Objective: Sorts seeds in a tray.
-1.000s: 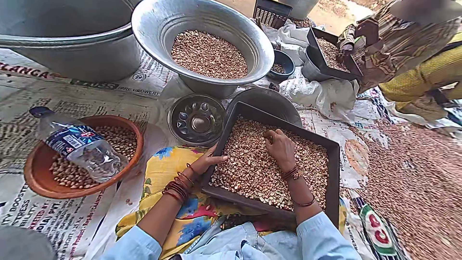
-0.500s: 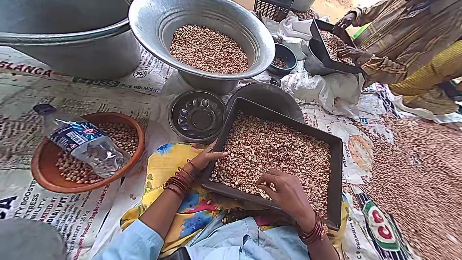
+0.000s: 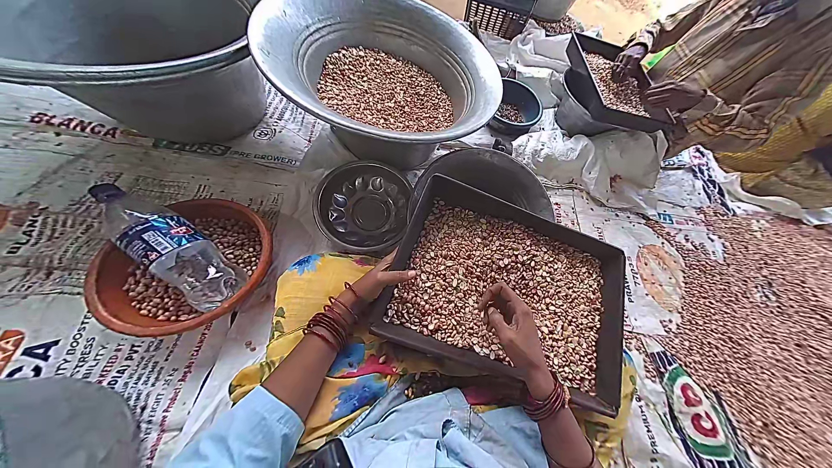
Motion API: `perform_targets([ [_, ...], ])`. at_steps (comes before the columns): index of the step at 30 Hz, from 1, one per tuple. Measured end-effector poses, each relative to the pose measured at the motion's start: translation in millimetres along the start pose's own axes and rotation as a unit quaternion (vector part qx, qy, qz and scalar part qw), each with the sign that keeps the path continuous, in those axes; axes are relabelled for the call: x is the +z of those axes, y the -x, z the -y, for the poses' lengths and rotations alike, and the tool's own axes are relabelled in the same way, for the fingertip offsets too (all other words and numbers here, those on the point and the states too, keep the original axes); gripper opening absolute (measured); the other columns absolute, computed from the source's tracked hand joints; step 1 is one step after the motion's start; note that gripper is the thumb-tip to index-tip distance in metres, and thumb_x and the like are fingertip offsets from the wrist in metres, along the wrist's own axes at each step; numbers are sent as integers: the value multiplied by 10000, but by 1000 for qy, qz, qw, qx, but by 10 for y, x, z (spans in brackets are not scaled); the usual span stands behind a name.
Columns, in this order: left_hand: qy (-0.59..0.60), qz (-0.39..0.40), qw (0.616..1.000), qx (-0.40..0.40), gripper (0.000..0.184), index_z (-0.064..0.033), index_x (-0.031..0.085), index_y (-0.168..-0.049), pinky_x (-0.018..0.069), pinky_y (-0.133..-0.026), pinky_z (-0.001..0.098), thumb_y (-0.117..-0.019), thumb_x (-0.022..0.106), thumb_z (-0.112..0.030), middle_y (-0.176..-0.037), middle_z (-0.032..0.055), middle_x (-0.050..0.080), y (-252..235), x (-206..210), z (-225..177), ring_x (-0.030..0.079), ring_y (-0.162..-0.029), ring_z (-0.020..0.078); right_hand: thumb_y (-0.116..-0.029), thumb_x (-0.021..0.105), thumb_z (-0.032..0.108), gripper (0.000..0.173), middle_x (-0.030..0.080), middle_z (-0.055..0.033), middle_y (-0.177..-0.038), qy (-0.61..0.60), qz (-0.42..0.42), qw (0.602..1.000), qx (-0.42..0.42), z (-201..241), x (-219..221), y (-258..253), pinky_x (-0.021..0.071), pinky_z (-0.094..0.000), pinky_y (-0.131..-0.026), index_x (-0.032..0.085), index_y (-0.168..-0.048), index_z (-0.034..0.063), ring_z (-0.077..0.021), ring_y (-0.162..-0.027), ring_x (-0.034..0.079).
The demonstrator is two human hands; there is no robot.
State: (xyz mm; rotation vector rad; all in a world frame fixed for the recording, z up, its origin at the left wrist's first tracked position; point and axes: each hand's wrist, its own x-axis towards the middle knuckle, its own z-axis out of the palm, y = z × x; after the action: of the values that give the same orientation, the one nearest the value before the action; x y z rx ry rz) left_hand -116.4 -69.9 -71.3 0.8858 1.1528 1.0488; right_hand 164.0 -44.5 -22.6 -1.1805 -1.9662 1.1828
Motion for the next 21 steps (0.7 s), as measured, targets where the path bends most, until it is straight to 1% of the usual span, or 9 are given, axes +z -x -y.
perform_targets([
  [2, 4, 0, 1000, 0, 744, -44, 296, -1535, 514, -928, 170, -882, 623, -181, -1306, 17, 566, 4, 4, -12, 606, -1080, -18, -892, 569, 91, 187, 627, 19, -826, 42, 22, 999, -10, 70, 94, -40, 440, -163, -571, 690, -1026, 41, 5, -639, 521],
  [3, 6, 1, 1000, 1, 742, -40, 290, -1536, 512, -929, 169, -884, 619, -174, -1307, 19, 564, 4, 4, -17, 605, -1081, -19, -914, 625, 143, 175, 619, -10, -797, 112, 38, 992, -35, 108, 174, -51, 435, -223, -588, 731, -1023, 57, -57, -639, 511],
  [5, 6, 1, 1000, -1, 748, -37, 270, -1546, 509, -929, 169, -892, 610, -163, -1319, 27, 554, 9, 11, -25, 600, -1085, -19, -896, 704, 178, 155, 649, -92, -787, 236, 49, 966, -94, 164, 350, -63, 515, -379, -586, 781, -1001, 95, -219, -647, 614],
  [6, 7, 0, 1000, -3, 743, -35, 264, -1547, 506, -923, 168, -898, 606, -152, -1316, 30, 550, 15, 16, -31, 597, -1079, -19, -878, 729, 170, 137, 664, -117, -789, 276, 47, 953, -115, 173, 424, -69, 541, -414, -567, 790, -982, 104, -261, -646, 655],
  [10, 11, 7, 1000, 2, 744, -23, 260, -1546, 503, -933, 165, -897, 603, -144, -1311, 29, 555, 18, 10, -24, 598, -1080, -23, -897, 731, 158, 134, 693, -169, -868, 343, 82, 932, -90, 240, 527, -105, 570, -460, -609, 785, -993, 81, -319, -716, 702],
  [16, 18, 20, 1000, 7, 738, -23, 245, -1553, 504, -946, 165, -910, 595, -119, -1324, 27, 553, -2, -1, -26, 597, -1098, -20, -914, 708, 136, 158, 703, -195, -949, 341, 124, 931, -48, 288, 484, -147, 577, -492, -683, 763, -1030, 44, -356, -812, 715],
  [18, 9, 22, 1000, 7, 738, -19, 249, -1552, 498, -948, 165, -910, 594, -130, -1325, 32, 550, -7, -7, -23, 592, -1098, -19, -920, 701, 132, 155, 696, -187, -935, 308, 147, 939, -50, 345, 422, -125, 574, -488, -698, 758, -1027, 36, -345, -817, 710],
  [19, 7, 22, 1000, 10, 731, -19, 261, -1546, 504, -945, 165, -908, 596, -139, -1314, 26, 559, -10, -13, -16, 598, -1090, -23, -919, 704, 141, 143, 692, -159, -899, 261, 172, 948, -68, 389, 366, -100, 567, -451, -692, 758, -1004, 40, -302, -792, 695],
  [21, 6, 19, 1000, 7, 733, -25, 267, -1549, 505, -942, 165, -905, 595, -145, -1331, 31, 553, -7, -13, -11, 596, -1096, -24, -936, 721, 181, 147, 718, -79, -912, 97, 267, 954, -101, 498, 238, -48, 557, -293, -737, 770, -986, 52, -141, -816, 676],
])
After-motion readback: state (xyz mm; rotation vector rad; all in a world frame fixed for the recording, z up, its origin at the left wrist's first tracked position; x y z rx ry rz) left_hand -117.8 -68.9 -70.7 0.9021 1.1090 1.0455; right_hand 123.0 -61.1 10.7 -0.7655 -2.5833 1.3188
